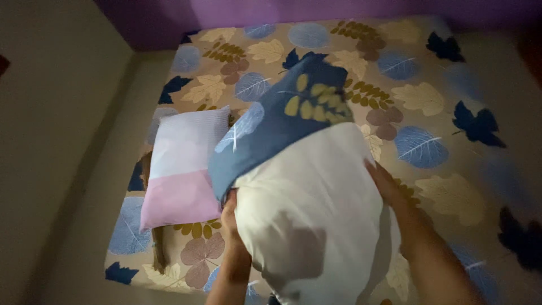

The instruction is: The person places a white pillow on a bed and inserts it into a blue floral pillowcase. They repeatedly adjust the fabric, tuck the edges, and smooth the case until the pillow is fully enclosed and the case is neatly fitted.

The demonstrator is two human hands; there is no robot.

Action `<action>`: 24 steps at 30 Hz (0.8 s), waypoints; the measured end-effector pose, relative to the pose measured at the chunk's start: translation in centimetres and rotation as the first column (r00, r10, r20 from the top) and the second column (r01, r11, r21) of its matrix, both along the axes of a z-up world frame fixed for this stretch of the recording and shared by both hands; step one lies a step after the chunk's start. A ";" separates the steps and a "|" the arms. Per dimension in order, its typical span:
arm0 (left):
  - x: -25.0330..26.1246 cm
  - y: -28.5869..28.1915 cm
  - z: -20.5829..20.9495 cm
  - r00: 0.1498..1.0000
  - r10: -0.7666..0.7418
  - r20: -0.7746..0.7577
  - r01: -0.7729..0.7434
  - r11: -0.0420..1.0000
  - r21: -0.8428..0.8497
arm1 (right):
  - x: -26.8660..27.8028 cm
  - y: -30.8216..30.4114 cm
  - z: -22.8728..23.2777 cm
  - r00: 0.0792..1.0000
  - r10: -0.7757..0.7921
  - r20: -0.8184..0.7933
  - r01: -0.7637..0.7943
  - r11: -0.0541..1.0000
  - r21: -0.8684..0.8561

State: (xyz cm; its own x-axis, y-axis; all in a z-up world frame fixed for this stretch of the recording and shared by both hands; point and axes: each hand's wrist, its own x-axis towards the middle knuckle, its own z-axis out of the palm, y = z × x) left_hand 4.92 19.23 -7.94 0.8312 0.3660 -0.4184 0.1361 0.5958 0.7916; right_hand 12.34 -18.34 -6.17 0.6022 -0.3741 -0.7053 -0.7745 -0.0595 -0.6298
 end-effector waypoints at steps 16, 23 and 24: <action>-2.8 -12.0 -0.7 0.860 -0.408 -0.307 0.507 0.606 0.613 | -2.8 -13.9 11.1 0.815 0.483 -0.319 -0.555 0.497 -0.667; -9.1 -21.9 -21.5 0.680 -0.679 -0.276 0.572 0.257 0.779 | -4.0 -33.5 -14.3 0.562 0.822 -0.087 -0.172 0.013 -0.985; -10.1 -23.4 -25.0 0.674 -0.677 -0.296 0.594 0.258 0.762 | -5.9 -32.5 -16.9 0.557 0.824 -0.103 -0.201 0.013 -0.980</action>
State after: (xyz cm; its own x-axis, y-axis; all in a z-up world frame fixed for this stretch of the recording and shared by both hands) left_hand -5.15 -4.14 -32.93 0.9614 -0.1801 -0.2079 0.0975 -0.4837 0.8698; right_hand 6.49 -50.80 -23.10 0.9789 0.0915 0.1826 0.0875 -0.9957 0.0299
